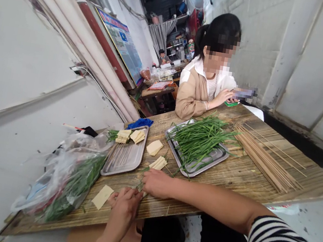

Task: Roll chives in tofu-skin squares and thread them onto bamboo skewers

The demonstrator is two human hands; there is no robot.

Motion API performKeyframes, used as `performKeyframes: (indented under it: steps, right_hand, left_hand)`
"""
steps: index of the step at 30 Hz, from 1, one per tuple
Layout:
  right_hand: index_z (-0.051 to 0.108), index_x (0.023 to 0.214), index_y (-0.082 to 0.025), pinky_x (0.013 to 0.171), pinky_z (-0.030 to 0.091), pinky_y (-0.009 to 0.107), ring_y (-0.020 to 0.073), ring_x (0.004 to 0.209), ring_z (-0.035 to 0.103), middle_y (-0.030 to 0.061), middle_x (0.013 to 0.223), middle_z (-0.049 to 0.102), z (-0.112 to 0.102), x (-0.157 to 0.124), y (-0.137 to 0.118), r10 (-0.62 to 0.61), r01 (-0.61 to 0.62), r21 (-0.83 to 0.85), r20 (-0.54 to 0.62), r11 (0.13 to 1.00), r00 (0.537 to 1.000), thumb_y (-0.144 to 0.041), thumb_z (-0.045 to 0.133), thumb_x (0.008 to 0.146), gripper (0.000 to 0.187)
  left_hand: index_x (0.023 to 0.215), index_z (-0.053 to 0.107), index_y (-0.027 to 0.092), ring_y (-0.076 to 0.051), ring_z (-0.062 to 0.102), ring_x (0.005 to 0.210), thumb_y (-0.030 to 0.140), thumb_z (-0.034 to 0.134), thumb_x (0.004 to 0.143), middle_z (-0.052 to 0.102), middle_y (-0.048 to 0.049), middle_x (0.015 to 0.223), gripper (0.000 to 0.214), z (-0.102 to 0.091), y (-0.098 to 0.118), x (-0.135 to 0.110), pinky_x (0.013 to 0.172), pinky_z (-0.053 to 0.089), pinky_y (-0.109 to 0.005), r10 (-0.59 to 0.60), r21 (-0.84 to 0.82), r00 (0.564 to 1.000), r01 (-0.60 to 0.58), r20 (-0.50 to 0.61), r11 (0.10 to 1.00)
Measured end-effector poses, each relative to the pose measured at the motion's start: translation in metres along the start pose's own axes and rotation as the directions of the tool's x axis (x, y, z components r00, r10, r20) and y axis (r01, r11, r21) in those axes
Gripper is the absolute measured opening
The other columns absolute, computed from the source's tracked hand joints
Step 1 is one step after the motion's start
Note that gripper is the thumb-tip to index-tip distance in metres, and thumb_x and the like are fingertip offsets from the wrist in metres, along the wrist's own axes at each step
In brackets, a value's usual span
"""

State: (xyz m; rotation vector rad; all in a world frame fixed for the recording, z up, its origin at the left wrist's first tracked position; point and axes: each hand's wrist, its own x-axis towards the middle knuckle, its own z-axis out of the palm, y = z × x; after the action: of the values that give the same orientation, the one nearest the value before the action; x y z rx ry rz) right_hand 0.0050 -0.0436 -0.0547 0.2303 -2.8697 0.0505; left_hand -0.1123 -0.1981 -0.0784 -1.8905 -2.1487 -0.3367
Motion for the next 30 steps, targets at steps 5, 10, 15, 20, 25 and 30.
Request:
performKeyframes:
  steps: [5,10,15,20,25,30]
  right_hand:
    - [0.063,0.066,-0.017,0.075,0.036,0.033,0.0190,0.083,0.050,0.0042,0.076,0.061,0.014,-0.003,0.001,-0.059,0.057,-0.037,-0.060,0.998,0.996,-0.021,0.062,0.081,0.016]
    - [0.065,0.067,-0.017,0.073,0.036,0.033,0.0190,0.085,0.051,0.0049,0.078,0.062,0.010,0.009,0.008,-0.018,0.017,0.031,0.033,0.999,0.999,-0.021,0.062,0.080,0.014]
    - [0.068,0.075,-0.015,0.073,0.038,0.032,0.0191,0.087,0.052,0.0067,0.084,0.063,-0.004,0.004,0.007,0.110,-0.114,0.038,0.101,0.993,0.989,-0.021,0.057,0.084,0.015]
    - [0.067,0.088,-0.010,0.073,0.040,0.033,0.0227,0.090,0.055,0.0129,0.088,0.064,-0.015,-0.021,0.003,0.537,-0.534,-0.079,0.027,0.842,0.843,-0.015,0.050,0.087,0.018]
    - [0.067,0.087,-0.006,0.072,0.041,0.035,0.0253,0.089,0.056,0.0147,0.086,0.065,-0.011,-0.034,-0.001,0.620,-0.604,-0.149,0.094,0.783,0.779,-0.007,0.047,0.084,0.020]
    - [0.066,0.087,-0.006,0.071,0.042,0.035,0.0252,0.087,0.058,0.0160,0.086,0.065,-0.005,-0.038,0.002,0.666,-0.651,-0.144,0.100,0.745,0.739,-0.007,0.046,0.085,0.021]
  left_hand:
    - [0.086,0.070,0.027,-0.021,0.051,0.081,0.014,0.049,0.084,0.067,-0.0026,0.079,0.025,0.004,-0.002,0.002,0.076,0.027,-0.038,-0.038,0.007,0.999,0.038,-0.021,0.999]
    - [0.108,0.064,0.028,-0.022,0.054,0.097,0.021,0.048,0.089,0.069,-0.0034,0.100,0.026,0.006,-0.003,-0.005,0.081,0.027,-0.038,0.054,0.058,0.990,-0.046,-0.129,0.997]
    - [0.099,0.066,0.025,-0.017,0.059,0.086,0.023,0.043,0.093,0.072,-0.0032,0.094,0.024,0.009,-0.001,0.000,0.079,0.029,-0.037,0.030,-0.030,0.990,-0.035,-0.136,0.999]
    - [0.093,0.068,0.025,-0.018,0.060,0.079,0.023,0.046,0.091,0.073,-0.0024,0.087,0.022,0.005,-0.004,0.009,0.075,0.031,-0.036,0.037,-0.028,0.994,-0.039,-0.099,0.999]
    - [0.092,0.068,0.020,-0.019,0.060,0.074,0.019,0.046,0.089,0.072,-0.0045,0.083,0.022,0.003,-0.005,0.012,0.069,0.036,-0.033,0.112,0.021,0.993,-0.111,-0.045,0.994]
    - [0.093,0.068,0.018,-0.020,0.063,0.077,0.021,0.045,0.087,0.072,-0.0059,0.086,0.024,0.003,-0.019,-0.014,0.070,0.046,-0.033,0.079,-0.084,0.988,-0.091,-0.132,0.992]
